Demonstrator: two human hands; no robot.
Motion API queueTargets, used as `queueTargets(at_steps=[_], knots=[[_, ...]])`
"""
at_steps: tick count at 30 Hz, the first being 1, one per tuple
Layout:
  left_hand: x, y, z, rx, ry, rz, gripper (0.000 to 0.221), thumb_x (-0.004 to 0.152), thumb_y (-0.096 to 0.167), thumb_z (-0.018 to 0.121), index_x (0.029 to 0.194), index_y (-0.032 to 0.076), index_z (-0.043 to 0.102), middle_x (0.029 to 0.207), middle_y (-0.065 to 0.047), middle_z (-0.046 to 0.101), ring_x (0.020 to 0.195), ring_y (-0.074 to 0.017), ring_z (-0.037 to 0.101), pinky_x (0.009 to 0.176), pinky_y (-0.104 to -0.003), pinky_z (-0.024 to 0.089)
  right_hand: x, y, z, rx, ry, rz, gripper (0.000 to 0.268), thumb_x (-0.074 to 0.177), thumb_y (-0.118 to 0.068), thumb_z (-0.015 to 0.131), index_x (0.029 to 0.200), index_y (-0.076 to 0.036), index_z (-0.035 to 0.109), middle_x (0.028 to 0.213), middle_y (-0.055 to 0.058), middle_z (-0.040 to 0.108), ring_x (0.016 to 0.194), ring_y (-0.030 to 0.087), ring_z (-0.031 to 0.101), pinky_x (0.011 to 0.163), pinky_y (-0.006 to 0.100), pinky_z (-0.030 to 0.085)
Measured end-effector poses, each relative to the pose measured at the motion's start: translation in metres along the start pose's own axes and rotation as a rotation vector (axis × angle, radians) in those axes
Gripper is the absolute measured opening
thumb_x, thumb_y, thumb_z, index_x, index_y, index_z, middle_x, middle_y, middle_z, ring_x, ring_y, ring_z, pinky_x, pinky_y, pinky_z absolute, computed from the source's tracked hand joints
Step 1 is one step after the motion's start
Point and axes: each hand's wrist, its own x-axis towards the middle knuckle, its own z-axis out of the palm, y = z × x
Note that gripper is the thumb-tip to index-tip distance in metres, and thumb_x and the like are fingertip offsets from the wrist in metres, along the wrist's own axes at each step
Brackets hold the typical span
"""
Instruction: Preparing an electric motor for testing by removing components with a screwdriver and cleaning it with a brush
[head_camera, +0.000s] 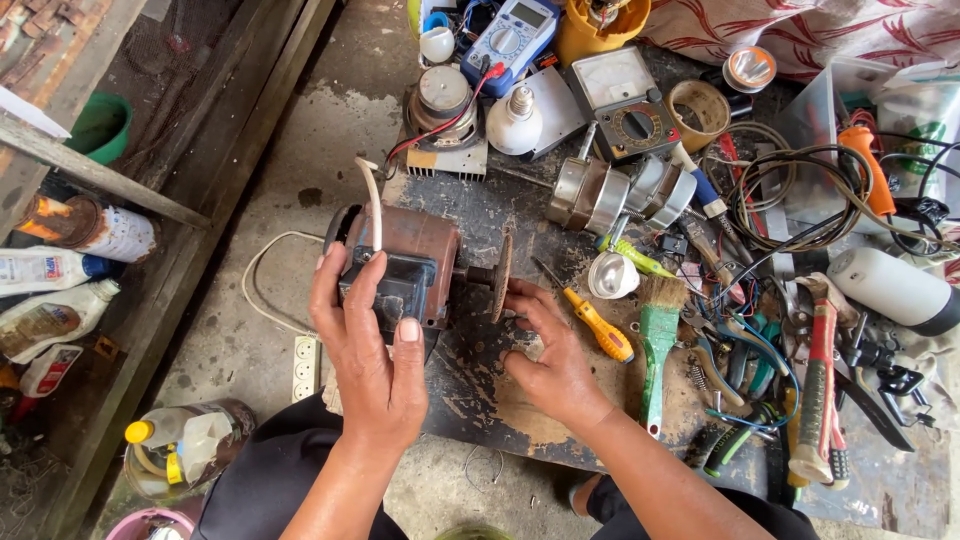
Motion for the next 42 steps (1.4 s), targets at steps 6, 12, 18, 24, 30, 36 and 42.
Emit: queueTargets(at_steps=[6, 12, 18, 24, 30, 36, 42], knots=[[0.001, 0.001, -0.002, 0.019, -0.008, 0.005, 0.054, 0.112, 0.039, 0.036, 0.151, 0.002, 0.044, 0.162, -0.020, 0.025, 0.157, -0.0399, 0.027, 0.131, -0.059, 0.027, 0.000, -0.004, 0.000, -0.042, -0.014, 0.035, 0.054, 0.074, -0.002, 0.061, 0.127, -0.011, 0.064, 0.142, 0.006, 0.056, 0.137, 0.022, 0.051, 0.103, 0.041, 0.048], [0.000, 0.000, -0.001, 0.004, -0.005, 0.007, 0.053, 0.113, 0.038, 0.037, 0.151, 0.003, 0.044, 0.162, -0.020, 0.024, 0.158, -0.0409, 0.027, 0.131, -0.059, 0.027, 0.001, -0.008, 0.000, -0.080, -0.030, 0.038, 0.053, 0.076, -0.001, 0.061, 0.128, -0.010, 0.063, 0.133, 0.006, 0.061, 0.130, 0.023, 0.053, 0.103, 0.040, 0.048], [0.000, 0.003, -0.001, 0.006, -0.008, 0.004, 0.052, 0.113, 0.037, 0.038, 0.151, 0.002, 0.043, 0.162, -0.020, 0.023, 0.158, -0.0420, 0.027, 0.130, -0.059, 0.029, 0.002, -0.015, -0.002, -0.070, -0.044, 0.005, 0.057, 0.074, 0.000, 0.056, 0.130, -0.010, 0.062, 0.139, 0.006, 0.059, 0.134, 0.025, 0.053, 0.102, 0.042, 0.048], [-0.002, 0.001, 0.002, -0.017, -0.010, -0.010, 0.052, 0.114, 0.037, 0.037, 0.152, 0.002, 0.042, 0.163, -0.019, 0.020, 0.158, -0.0416, 0.026, 0.128, -0.059, 0.033, 0.003, -0.017, -0.004, -0.082, -0.059, 0.020, 0.058, 0.074, -0.001, 0.057, 0.132, -0.007, 0.060, 0.132, 0.008, 0.060, 0.131, 0.027, 0.053, 0.106, 0.043, 0.045], [-0.001, 0.003, 0.001, -0.021, -0.015, -0.008, 0.051, 0.113, 0.035, 0.037, 0.152, 0.002, 0.042, 0.163, -0.019, 0.020, 0.158, -0.0409, 0.026, 0.129, -0.059, 0.031, 0.003, -0.014, -0.006, -0.089, -0.076, 0.026, 0.060, 0.076, 0.000, 0.057, 0.135, -0.007, 0.059, 0.137, 0.010, 0.058, 0.135, 0.029, 0.051, 0.110, 0.044, 0.042], [-0.002, 0.003, 0.002, -0.018, -0.021, -0.017, 0.051, 0.114, 0.036, 0.036, 0.152, 0.002, 0.041, 0.165, -0.018, 0.018, 0.160, -0.0405, 0.024, 0.128, -0.060, 0.030, 0.003, -0.006, -0.006, -0.146, -0.100, 0.138, 0.060, 0.080, -0.006, 0.060, 0.139, -0.005, 0.057, 0.146, 0.013, 0.056, 0.147, 0.032, 0.040, 0.119, 0.047, 0.032], [-0.001, 0.004, 0.001, -0.035, -0.029, -0.025, 0.050, 0.113, 0.032, 0.037, 0.152, 0.000, 0.042, 0.164, -0.020, 0.018, 0.160, -0.0386, 0.023, 0.121, -0.051, 0.039, 0.002, -0.003, -0.005, -0.140, -0.084, 0.129, 0.062, 0.079, -0.006, 0.059, 0.141, -0.003, 0.056, 0.146, 0.017, 0.051, 0.144, 0.034, 0.037, 0.119, 0.048, 0.029]])
